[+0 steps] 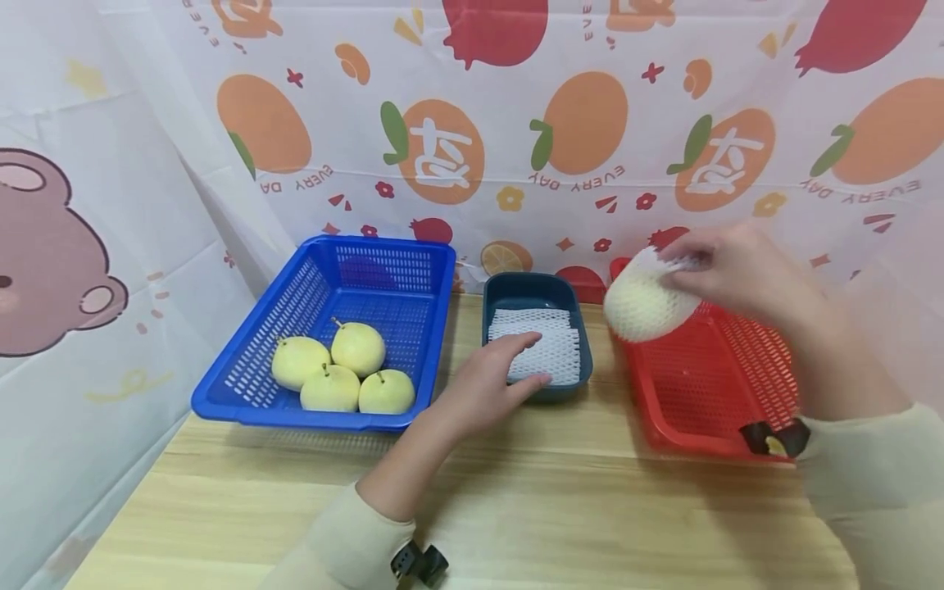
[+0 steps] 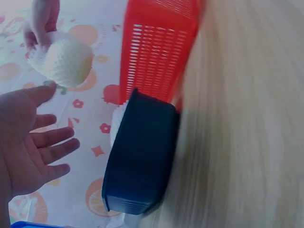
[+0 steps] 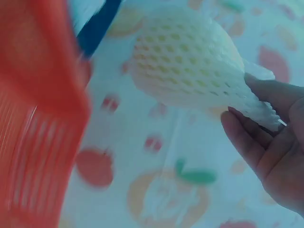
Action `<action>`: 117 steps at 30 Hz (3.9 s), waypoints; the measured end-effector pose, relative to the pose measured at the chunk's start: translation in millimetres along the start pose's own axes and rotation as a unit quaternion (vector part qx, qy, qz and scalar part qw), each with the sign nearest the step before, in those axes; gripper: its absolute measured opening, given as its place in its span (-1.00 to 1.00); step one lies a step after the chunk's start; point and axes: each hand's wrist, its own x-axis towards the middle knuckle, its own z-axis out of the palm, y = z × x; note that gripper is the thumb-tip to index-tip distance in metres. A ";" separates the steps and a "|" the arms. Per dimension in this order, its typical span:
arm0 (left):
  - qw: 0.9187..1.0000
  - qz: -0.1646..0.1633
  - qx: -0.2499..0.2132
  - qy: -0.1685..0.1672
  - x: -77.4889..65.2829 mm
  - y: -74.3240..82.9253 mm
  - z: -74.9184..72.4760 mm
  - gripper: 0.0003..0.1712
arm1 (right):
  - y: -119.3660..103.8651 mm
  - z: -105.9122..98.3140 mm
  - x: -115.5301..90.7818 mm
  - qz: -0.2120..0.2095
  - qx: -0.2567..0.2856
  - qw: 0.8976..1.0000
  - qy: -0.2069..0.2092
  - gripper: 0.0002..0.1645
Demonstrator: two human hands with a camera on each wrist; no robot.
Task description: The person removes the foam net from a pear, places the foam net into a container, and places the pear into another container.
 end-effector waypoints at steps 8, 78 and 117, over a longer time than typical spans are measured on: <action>0.988 0.018 -0.149 -0.018 -2.6 -3.8 -4.7 -0.26 | -50.3 50.5 -20.9 -0.086 0.117 0.987 -0.068 -0.63; 0.975 0.082 -0.191 0.080 -13.4 0.1 -37.7 -0.80 | -85.9 140.7 -34.5 -0.016 0.362 0.928 -0.091 -0.24; 0.998 -0.054 0.027 0.011 -8.3 -7.2 -22.5 -0.34 | -33.6 181.6 25.4 0.213 0.411 0.870 0.171 -0.53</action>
